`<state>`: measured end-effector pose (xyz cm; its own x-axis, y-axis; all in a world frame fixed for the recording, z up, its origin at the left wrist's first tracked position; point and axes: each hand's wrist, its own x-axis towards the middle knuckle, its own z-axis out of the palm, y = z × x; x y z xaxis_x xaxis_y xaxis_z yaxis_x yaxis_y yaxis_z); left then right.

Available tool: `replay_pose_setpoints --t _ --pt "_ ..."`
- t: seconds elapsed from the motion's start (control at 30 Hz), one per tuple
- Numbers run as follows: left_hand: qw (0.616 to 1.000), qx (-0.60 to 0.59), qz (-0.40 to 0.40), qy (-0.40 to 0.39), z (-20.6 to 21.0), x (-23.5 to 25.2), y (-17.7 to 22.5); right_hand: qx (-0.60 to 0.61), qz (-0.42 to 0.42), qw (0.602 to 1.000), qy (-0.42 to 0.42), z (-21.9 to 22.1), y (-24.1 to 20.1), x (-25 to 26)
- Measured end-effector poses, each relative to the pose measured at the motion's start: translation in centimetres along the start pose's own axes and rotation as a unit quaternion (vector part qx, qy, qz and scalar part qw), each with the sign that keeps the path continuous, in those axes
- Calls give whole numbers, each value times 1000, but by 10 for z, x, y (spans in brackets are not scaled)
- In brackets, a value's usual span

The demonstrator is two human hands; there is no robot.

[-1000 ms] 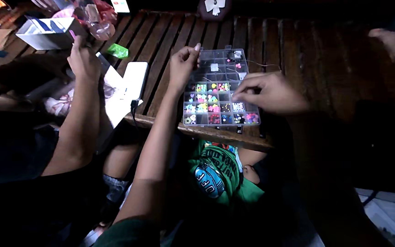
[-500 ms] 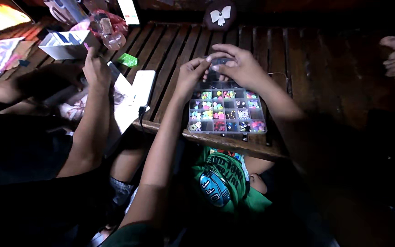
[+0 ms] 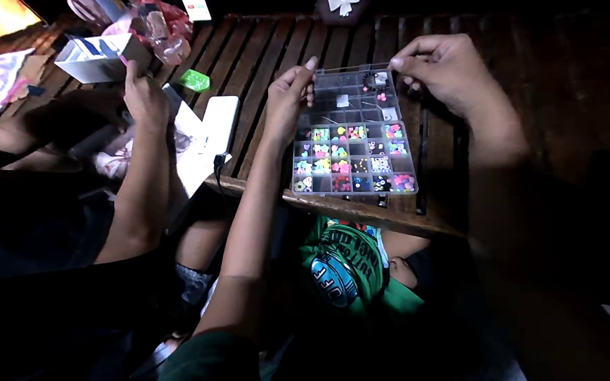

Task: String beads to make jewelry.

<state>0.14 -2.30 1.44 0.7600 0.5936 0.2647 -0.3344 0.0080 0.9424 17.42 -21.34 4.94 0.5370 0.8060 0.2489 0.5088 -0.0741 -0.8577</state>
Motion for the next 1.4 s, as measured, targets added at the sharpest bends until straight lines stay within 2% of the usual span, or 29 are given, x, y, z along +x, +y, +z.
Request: replay_pose_setpoints --t 0.2,0.27,0.3,0.33,0.4,0.43,0.47,0.5,0.57,0.63,0.7,0.83,1.03,1.2,1.4 --pt "1000 -15 -12 -4 1 0 -1 35 -14 998 51 -6 -1 0" --pt "999 41 -1 1 1 1 -2 33 -13 997 70 -5 0 0" --pt "993 114 11 -1 -1 3 -3 26 -5 997 77 -4 0 0" --pt "976 215 28 -11 -5 4 -4 12 8 997 82 -1 0 0" --pt "902 425 41 -65 -14 11 4 -37 27 997 68 7 2 2" --pt "865 492 37 -95 -15 16 11 -64 28 996 56 12 3 3" --pt "843 524 36 -113 -14 20 17 -87 28 995 47 18 5 4" --pt "839 529 50 -117 -10 25 20 -108 26 993 38 24 6 5" --pt "871 462 80 -146 6 33 22 -140 18 990 28 30 6 6" --pt "905 356 67 -224 22 38 19 -157 10 987 29 34 4 4" --pt "919 278 45 -277 30 40 11 -161 5 986 33 36 2 2" --pt "931 250 26 -264 29 37 6 -131 -13 990 45 37 3 3" --pt "936 231 -8 -266 9 38 8 -49 45 998 -19 34 1 3" --pt "949 202 -75 -231 9 36 16 -12 52 999 -9 25 2 2" --pt "954 183 -69 -226 13 33 15 33 44 998 10 27 0 1"
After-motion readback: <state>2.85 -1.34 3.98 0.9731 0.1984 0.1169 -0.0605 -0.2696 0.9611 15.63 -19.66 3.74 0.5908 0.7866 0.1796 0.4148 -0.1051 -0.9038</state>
